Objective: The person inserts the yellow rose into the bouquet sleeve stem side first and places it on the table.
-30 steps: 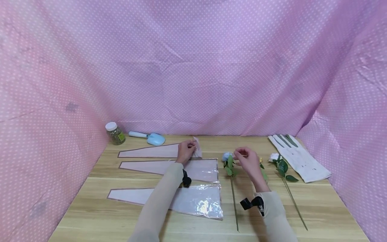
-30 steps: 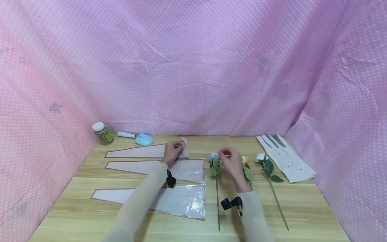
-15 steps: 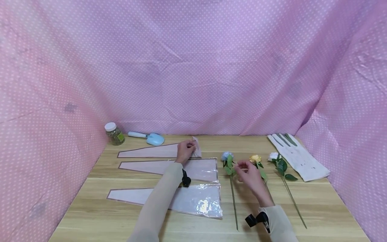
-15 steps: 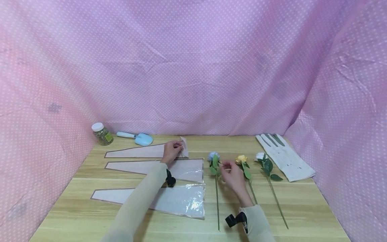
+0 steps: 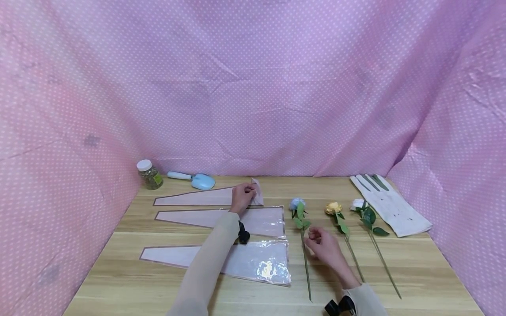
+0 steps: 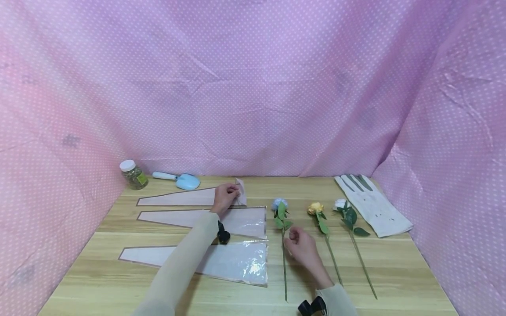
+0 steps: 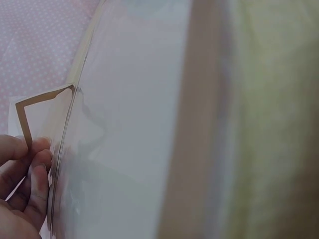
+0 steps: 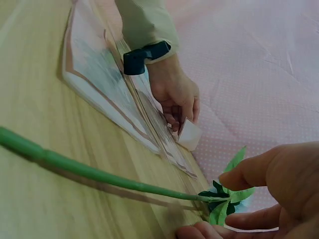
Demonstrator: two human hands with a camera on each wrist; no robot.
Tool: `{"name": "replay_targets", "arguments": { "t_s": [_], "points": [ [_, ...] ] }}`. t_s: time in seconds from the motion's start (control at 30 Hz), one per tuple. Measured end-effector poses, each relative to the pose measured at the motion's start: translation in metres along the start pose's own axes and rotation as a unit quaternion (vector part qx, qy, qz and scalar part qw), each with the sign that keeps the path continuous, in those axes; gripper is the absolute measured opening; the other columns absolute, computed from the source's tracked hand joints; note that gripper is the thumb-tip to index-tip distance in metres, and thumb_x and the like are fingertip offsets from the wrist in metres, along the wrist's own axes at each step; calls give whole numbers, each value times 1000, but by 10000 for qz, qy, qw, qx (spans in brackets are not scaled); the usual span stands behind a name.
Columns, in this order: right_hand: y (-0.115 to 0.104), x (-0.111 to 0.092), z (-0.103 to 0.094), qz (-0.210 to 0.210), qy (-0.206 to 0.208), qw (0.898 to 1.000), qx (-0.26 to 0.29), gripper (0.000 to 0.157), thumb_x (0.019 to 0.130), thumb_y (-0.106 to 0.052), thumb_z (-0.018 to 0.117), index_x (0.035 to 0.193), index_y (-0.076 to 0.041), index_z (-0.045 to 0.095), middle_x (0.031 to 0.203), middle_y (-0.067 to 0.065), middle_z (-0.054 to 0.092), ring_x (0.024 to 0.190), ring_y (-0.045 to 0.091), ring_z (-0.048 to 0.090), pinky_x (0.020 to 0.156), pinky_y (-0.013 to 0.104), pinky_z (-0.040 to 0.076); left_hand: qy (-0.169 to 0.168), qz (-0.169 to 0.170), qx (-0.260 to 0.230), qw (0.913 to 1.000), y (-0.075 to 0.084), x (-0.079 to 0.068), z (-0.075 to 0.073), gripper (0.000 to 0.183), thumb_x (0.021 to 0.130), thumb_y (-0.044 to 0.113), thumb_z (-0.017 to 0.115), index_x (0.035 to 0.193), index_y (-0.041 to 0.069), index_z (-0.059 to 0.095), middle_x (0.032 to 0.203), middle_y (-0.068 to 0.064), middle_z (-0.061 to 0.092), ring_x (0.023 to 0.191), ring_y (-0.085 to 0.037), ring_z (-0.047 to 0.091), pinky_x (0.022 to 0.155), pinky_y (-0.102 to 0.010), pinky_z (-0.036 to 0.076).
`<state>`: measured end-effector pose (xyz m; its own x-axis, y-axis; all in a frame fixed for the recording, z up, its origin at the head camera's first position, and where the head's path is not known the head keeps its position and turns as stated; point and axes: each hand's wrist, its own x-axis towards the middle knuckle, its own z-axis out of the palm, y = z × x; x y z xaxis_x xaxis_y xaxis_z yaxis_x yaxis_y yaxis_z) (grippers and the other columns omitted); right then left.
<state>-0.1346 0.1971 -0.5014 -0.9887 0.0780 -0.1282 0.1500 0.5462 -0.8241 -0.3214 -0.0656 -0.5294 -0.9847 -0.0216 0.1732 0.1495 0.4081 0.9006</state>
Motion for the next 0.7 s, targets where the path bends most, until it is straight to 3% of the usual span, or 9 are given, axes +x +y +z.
{"name": "replay_targets", "arguments": {
  "t_s": [0.13, 0.4, 0.7],
  "points": [
    [-1, -6, 1, -93, -35, 9996, -249, 40, 87, -11, 71, 121, 7, 61, 103, 15, 68, 89, 19, 66, 62, 21, 54, -11, 46, 20, 10000, 1, 0, 0, 7, 87, 1, 72, 93, -3, 74, 87, -17, 76, 74, -14, 68, 64, -16, 49],
    [-4, -13, 6, -9, -195, 9998, -3, 47, 82, -7, 74, 124, 10, 60, 98, 13, 64, 68, 15, 60, 50, 26, 54, -19, -94, 15, 10000, 4, -2, -1, 7, 88, 1, 71, 93, -2, 74, 86, -17, 75, 74, -14, 66, 64, -17, 48],
    [-9, -12, 13, -214, -1, 9982, -560, 24, 80, -3, 72, 103, 3, 69, 78, 3, 58, 48, 10, 55, 46, 22, 47, -16, -95, 23, 10000, 5, -4, -1, 7, 88, 0, 70, 93, -3, 74, 86, -17, 74, 74, -14, 65, 65, -19, 49]
  ]
}}
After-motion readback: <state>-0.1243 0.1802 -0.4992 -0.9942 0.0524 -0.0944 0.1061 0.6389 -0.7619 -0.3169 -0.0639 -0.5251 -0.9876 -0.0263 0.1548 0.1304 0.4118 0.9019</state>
